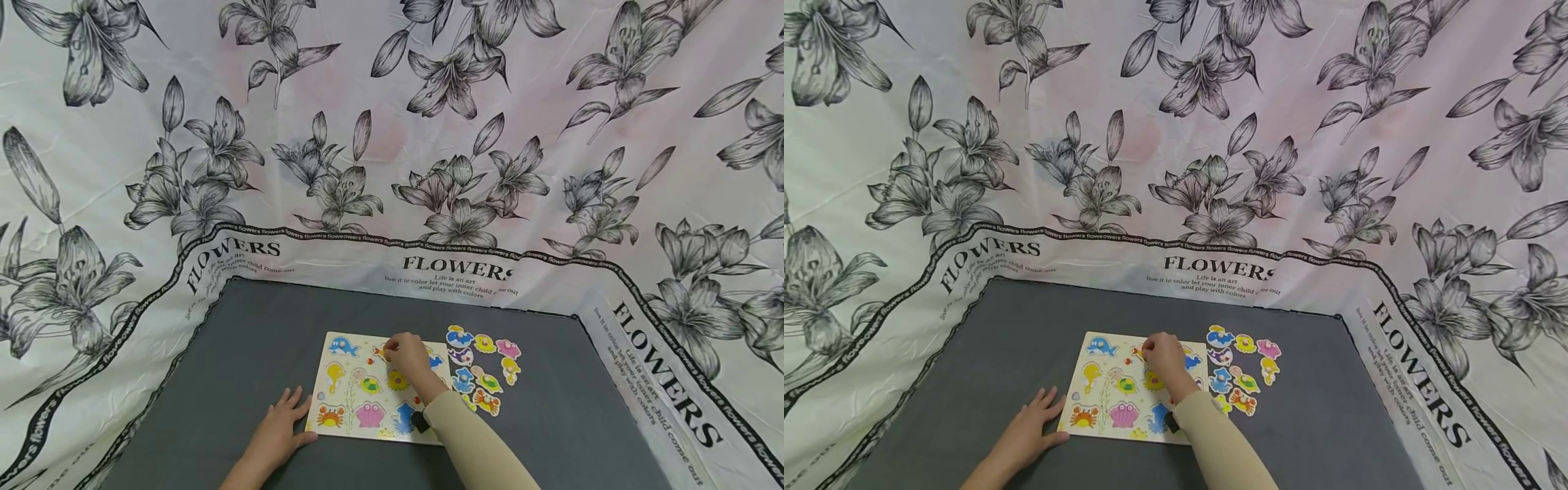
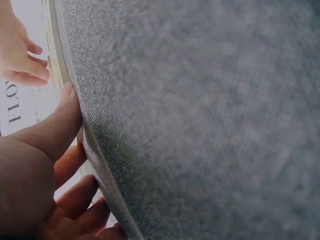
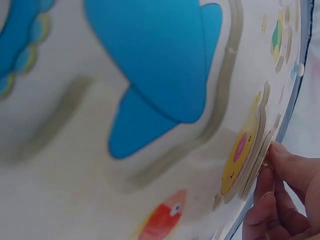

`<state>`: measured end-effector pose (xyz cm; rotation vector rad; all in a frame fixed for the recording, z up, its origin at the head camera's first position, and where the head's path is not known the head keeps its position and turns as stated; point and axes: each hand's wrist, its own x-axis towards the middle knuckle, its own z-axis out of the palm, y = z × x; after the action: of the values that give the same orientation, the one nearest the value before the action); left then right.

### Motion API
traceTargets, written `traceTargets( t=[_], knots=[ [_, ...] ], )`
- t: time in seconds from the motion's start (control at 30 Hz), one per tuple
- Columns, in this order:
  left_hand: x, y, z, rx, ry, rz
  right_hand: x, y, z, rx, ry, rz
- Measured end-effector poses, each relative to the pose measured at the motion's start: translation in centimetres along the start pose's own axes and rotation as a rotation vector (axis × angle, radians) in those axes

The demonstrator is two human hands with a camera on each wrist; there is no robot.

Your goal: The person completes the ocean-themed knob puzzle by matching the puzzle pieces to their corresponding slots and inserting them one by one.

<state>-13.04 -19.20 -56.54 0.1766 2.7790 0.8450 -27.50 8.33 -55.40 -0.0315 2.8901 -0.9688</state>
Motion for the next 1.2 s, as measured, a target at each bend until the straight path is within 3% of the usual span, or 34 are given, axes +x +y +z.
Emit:
traceTargets(
  t=[0.37,0.63,0.97,1.2],
  knots=[
    [-0.1,0.7,-0.1,0.0,0.021,0.006,0.5,0.1,0.2,-0.028,-0.013,-0.001],
    [-0.1,0.3,-0.1,-0.003,0.012,0.007,0.4,0.2,0.1,0.043,-0.03,0.003],
    [0.1,0.3,-0.4,0.008,0.003,0.011,-1.6,1.3,-3.6,0.014,0.153,-0.14],
    [-0.2,0.6,-0.6,0.003,-0.011,-0.015,-3.0,2.8,-6.6,0.06,0.254,-0.138]
  ],
)
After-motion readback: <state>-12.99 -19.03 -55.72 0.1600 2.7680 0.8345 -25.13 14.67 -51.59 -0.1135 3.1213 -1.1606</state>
